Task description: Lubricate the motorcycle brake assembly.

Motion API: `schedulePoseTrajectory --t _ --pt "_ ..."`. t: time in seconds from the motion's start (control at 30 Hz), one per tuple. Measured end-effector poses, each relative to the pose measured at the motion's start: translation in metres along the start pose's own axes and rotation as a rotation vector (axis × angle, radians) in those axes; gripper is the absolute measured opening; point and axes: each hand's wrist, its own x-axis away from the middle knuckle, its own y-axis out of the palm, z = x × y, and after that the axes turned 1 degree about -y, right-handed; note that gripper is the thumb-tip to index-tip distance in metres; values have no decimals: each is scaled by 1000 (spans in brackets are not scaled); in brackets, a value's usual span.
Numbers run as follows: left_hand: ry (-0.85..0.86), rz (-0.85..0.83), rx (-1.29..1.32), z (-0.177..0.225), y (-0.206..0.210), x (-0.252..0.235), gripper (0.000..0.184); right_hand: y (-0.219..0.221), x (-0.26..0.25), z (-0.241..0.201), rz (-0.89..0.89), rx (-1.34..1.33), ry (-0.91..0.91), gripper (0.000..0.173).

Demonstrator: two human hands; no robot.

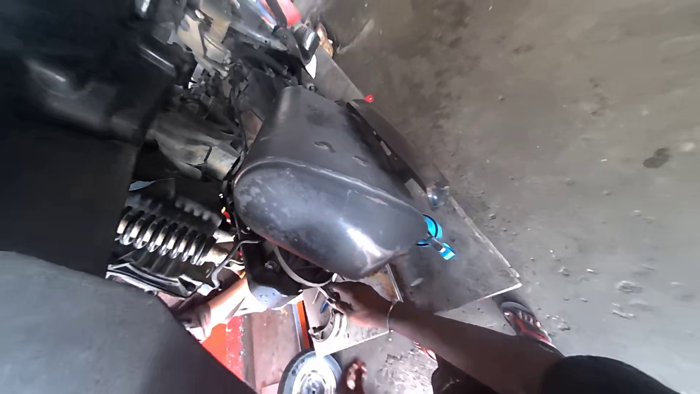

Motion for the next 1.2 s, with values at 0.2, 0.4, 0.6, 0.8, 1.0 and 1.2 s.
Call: schedulePoseTrajectory --t 0.2,0.4,0.6,0.8,1.0,1.2 --pt "266 213 443 42 -30 -90 54 -7 108 20 869 364 -163 32" --pt "330 143 677 86 -1 -111 65 -98 149 -121 519 237 655 57" --pt "246 206 633 87 -9 -128 55 -86 134 -128 568 268 763 37" --pt "246 124 431 76 -29 -99 49 -92 110 53 651 -211 381 23" --pt "271 134 328 78 -31 -99 49 -44 198 2 626 -619 324 19" --pt "300 162 299 74 -25 -103 50 -10 239 -21 549 -708 304 26"
